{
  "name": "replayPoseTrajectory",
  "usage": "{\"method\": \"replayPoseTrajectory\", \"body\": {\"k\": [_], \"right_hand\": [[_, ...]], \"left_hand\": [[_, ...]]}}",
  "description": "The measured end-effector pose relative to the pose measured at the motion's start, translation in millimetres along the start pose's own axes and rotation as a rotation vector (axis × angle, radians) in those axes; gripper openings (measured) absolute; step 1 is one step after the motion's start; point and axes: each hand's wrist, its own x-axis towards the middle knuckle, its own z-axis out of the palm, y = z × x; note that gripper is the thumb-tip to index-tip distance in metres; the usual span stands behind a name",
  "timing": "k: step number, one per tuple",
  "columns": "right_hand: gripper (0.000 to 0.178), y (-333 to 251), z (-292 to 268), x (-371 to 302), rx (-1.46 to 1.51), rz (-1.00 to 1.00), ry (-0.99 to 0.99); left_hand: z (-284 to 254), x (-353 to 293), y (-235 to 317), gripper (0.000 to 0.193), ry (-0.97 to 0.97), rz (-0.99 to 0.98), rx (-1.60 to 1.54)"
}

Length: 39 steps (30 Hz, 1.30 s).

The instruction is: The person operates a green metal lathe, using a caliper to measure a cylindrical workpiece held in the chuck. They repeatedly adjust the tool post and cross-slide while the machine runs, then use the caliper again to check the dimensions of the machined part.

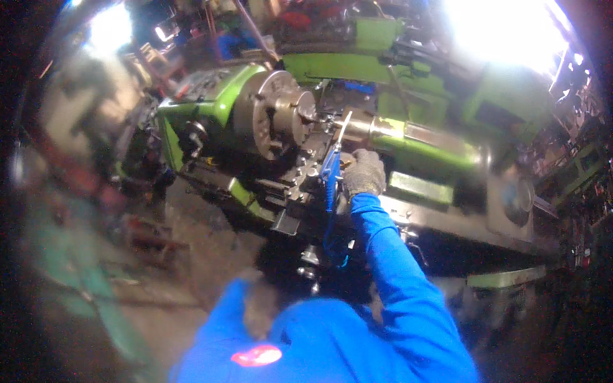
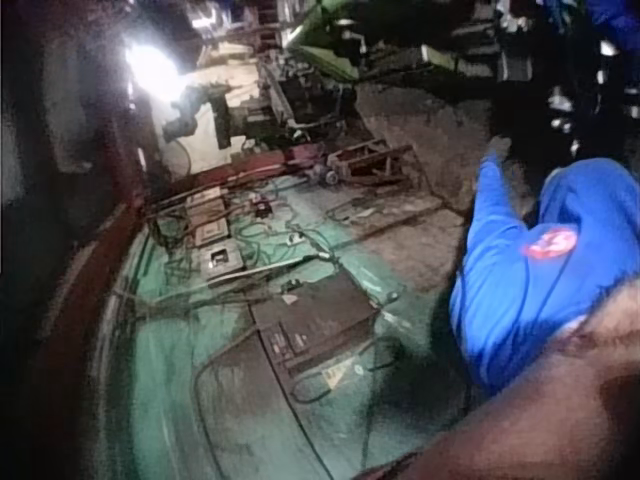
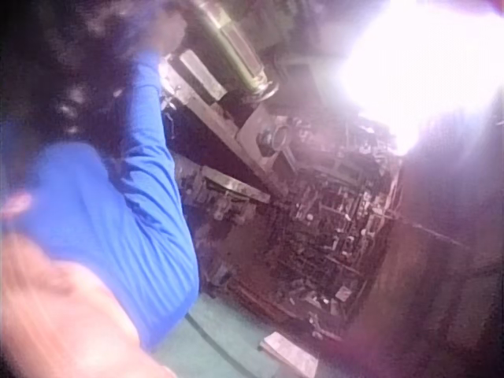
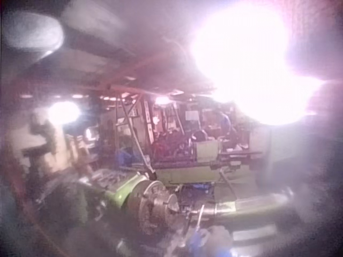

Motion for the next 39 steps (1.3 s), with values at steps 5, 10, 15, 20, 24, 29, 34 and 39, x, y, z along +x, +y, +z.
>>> {"method": "replayPoseTrajectory", "body": {"k": [5,10,15,20,24,29,34,39], "right_hand": [[0.025,11,4,3,-0.010,-0.066,0.075],[0.023,11,0,4,-0.047,-0.115,0.072],[0.021,9,3,1,0.027,-0.107,0.072],[0.018,12,8,4,-0.007,-0.057,0.087],[0.019,13,19,1,-0.025,-0.002,0.140],[0.019,13,10,-2,0.011,0.139,0.183],[0.018,17,16,-6,0.019,0.218,0.249],[0.017,6,16,-6,-0.072,0.286,0.216]], "left_hand": [[-2,-12,-15,0.040,0.083,-0.496,-0.394],[1,-50,-2,0.039,-0.154,-0.340,-0.173],[15,-51,46,0.038,-0.305,-0.095,-0.027],[1,-2,116,0.037,-0.232,0.198,0.090],[-68,-5,165,0.035,-0.250,0.295,0.176],[1,64,83,0.038,-0.127,0.378,0.024],[13,87,24,0.041,-0.313,0.400,0.156],[-57,71,9,0.045,-0.494,0.319,0.315]]}}
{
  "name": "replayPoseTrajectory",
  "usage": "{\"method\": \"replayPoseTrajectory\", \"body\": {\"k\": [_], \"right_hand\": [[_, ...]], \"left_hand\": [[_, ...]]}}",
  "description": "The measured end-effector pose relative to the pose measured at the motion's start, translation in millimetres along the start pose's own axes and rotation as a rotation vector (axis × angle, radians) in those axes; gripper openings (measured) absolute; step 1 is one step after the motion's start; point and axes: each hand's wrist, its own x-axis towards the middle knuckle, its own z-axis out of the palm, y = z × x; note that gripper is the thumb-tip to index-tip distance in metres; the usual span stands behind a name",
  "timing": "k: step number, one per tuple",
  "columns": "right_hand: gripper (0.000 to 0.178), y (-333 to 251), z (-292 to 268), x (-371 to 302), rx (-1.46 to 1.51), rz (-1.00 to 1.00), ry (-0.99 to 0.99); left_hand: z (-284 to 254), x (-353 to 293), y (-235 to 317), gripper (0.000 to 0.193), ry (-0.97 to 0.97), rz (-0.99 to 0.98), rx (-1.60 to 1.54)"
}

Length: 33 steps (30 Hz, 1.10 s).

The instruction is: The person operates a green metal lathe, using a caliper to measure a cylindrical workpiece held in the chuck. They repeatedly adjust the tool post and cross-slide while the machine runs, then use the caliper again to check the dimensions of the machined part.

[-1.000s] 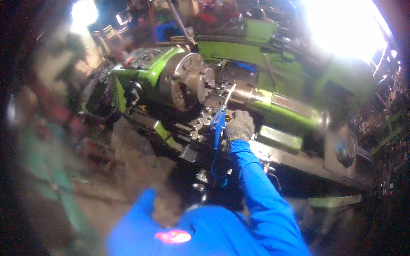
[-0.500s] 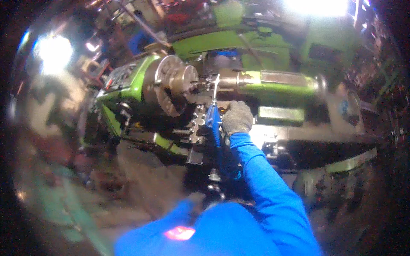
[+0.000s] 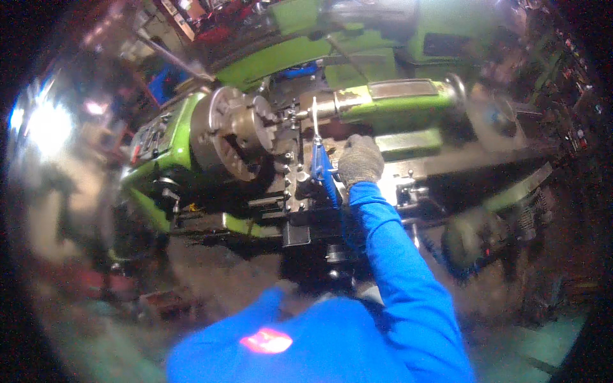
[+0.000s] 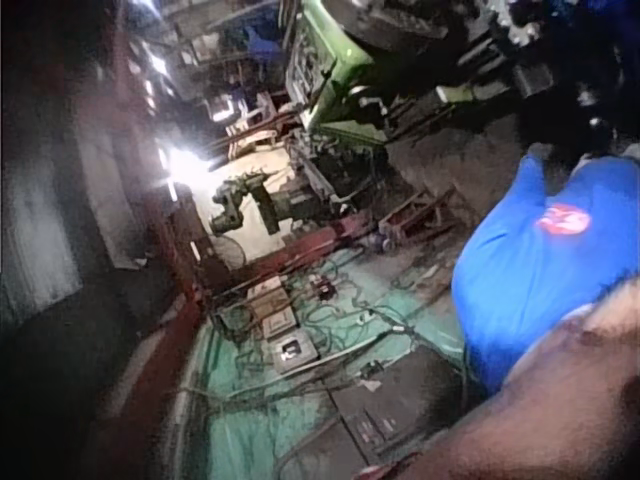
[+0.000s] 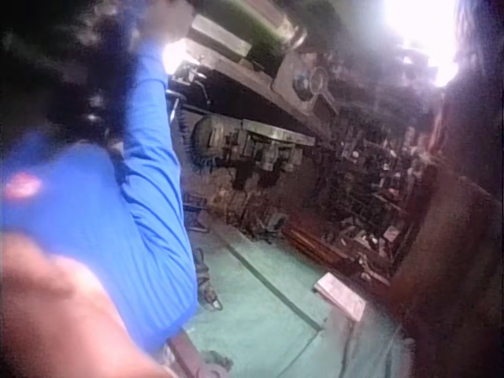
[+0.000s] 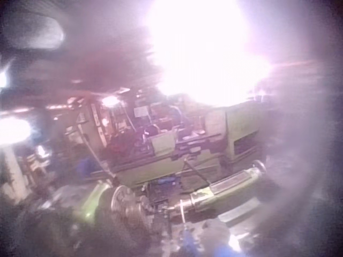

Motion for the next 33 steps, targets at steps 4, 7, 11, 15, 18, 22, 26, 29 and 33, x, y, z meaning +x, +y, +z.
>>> {"method": "replayPoseTrajectory", "body": {"k": [4,7,11,15,18,22,26,29,33], "right_hand": [[0.017,-8,-10,4,0.001,0.046,-0.082],[0.019,-7,-17,2,-0.029,0.007,-0.106],[0.024,31,7,0,0.281,-0.171,0.167],[0.023,100,13,-53,0.701,-0.301,0.327],[0.019,185,-23,-120,0.540,-0.226,0.227],[0.026,310,-56,-197,0.371,0.019,0.087],[0.038,434,-61,-264,0.204,0.315,-0.227],[0.041,499,-67,-319,0.085,0.521,-0.512],[0.041,544,-74,-372,-0.076,0.671,-0.762]], "left_hand": [[-36,-5,-12,0.044,0.214,-0.039,-0.120],[-78,-21,36,0.042,0.295,-0.118,-0.197],[-70,-16,77,0.041,0.426,-0.044,-0.212],[-18,-15,88,0.039,0.431,-0.148,-0.270],[16,-27,90,0.039,0.344,-0.165,-0.217],[61,-57,91,0.041,0.192,-0.299,-0.263],[120,-66,73,0.042,0.094,-0.347,-0.349],[108,-44,70,0.044,0.117,-0.317,-0.348],[32,-17,96,0.042,0.230,-0.170,-0.188]]}}
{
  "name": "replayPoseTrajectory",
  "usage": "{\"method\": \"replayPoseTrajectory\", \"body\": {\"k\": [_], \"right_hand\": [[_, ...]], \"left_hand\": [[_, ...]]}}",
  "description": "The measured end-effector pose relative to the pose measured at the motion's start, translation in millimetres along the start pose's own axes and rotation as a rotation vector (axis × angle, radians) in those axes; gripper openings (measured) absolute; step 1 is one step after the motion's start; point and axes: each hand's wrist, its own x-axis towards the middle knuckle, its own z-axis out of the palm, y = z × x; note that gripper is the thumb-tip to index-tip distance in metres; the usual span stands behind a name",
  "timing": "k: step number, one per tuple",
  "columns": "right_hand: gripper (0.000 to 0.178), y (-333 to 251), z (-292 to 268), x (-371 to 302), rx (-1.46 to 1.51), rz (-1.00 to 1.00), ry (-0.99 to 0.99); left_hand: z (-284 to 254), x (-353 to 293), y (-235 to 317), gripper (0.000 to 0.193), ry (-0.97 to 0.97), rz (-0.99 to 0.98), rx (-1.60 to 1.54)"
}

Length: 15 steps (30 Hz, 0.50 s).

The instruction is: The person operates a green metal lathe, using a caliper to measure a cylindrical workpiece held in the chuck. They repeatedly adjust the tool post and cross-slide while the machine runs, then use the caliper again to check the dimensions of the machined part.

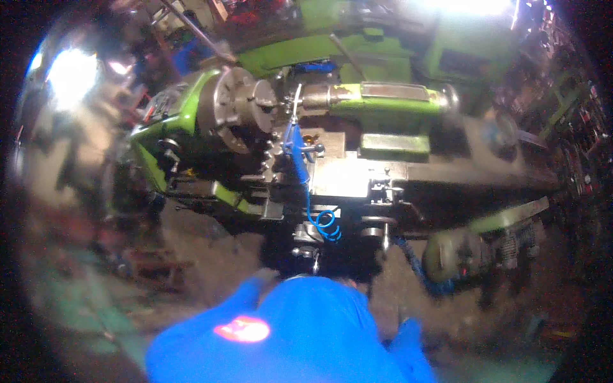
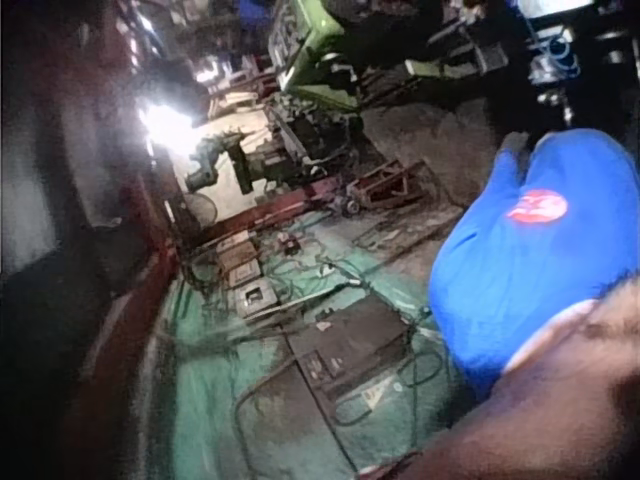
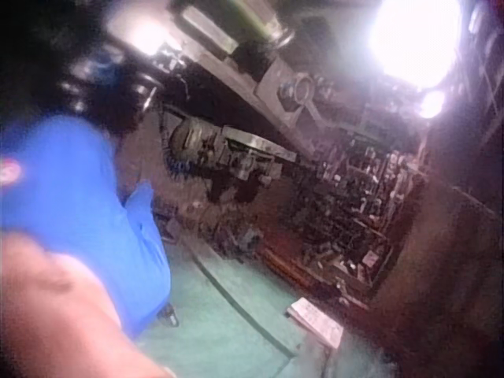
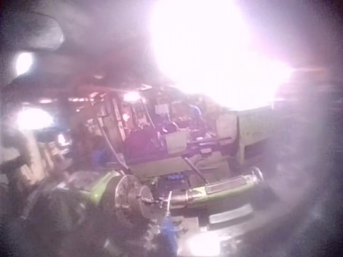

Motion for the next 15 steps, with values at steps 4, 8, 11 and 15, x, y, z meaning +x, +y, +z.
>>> {"method": "replayPoseTrajectory", "body": {"k": [4,8,11,15], "right_hand": [[0.042,5,16,-3,-0.038,0.025,-0.059],[0.042,-14,22,7,-0.041,-0.013,-0.065],[0.043,-30,15,12,-0.047,-0.030,-0.043],[0.043,-63,-5,15,-0.056,-0.063,-0.007]], "left_hand": [[-77,-10,39,0.034,0.209,0.105,-0.010],[-97,-14,51,0.033,0.224,0.063,-0.076],[-98,-25,60,0.032,0.138,0.023,-0.129],[-15,-20,25,0.034,-0.069,0.084,-0.012]]}}
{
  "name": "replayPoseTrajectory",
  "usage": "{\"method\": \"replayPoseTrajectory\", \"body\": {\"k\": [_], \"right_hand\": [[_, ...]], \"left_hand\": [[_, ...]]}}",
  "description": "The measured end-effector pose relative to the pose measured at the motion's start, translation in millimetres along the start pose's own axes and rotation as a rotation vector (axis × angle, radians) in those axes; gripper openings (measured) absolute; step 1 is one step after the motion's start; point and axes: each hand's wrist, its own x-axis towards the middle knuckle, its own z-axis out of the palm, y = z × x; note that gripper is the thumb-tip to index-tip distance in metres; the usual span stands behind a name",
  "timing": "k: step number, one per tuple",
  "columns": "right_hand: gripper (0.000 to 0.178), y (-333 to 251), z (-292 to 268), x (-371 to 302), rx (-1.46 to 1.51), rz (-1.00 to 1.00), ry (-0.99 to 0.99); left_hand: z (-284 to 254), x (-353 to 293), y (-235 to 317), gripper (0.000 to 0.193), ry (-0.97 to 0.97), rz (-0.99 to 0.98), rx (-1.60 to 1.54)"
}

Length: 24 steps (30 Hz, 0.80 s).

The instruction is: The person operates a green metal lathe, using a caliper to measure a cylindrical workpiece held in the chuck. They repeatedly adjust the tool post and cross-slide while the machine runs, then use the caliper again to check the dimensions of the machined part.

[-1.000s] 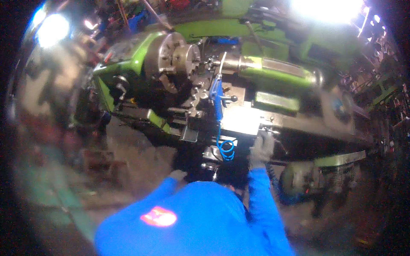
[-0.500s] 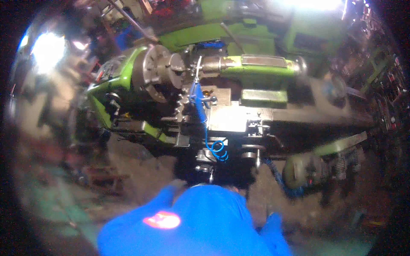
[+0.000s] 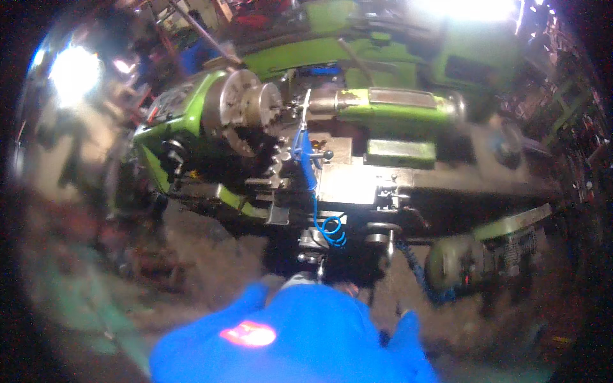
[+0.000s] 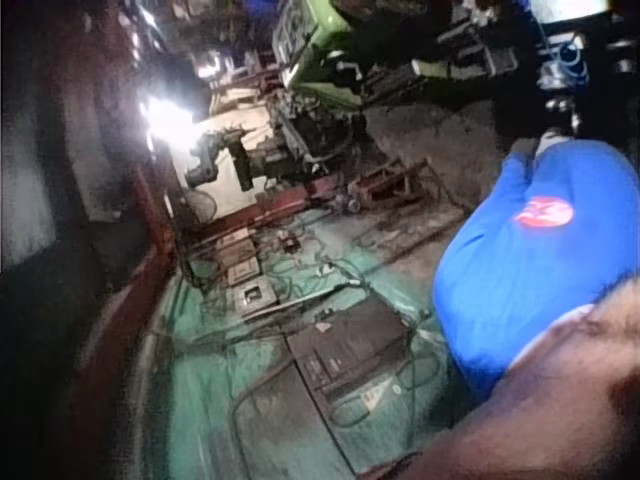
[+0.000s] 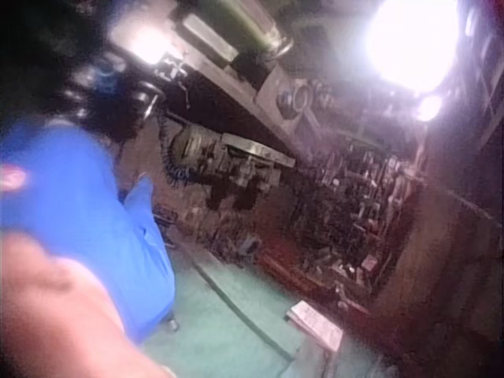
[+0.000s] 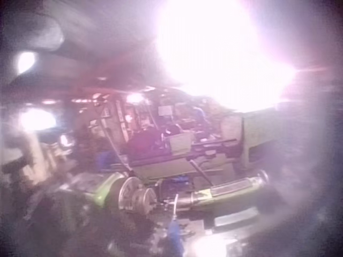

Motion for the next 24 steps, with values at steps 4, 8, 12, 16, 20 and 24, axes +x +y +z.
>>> {"method": "replayPoseTrajectory", "body": {"k": [4,8,12,16,20,24], "right_hand": [[0.044,-33,-15,3,0.019,-0.007,0.042],[0.044,-43,-10,-12,0.001,0.020,0.042],[0.045,-45,7,-32,-0.016,0.073,0.028],[0.046,-59,11,-43,-0.021,0.091,0.025],[0.047,-78,18,-50,0.013,0.096,0.033],[0.048,-97,15,-63,0.031,0.113,0.040]], "left_hand": [[51,-1,-55,0.037,-0.058,-0.098,-0.150],[48,26,-102,0.041,0.195,-0.208,-0.329],[-19,67,-148,0.045,0.512,-0.272,-0.612],[-94,98,-196,0.049,0.674,-0.207,-1.682],[-140,139,-243,0.053,0.682,-0.039,-2.432],[-161,157,-250,0.049,0.835,-0.291,-1.852]]}}
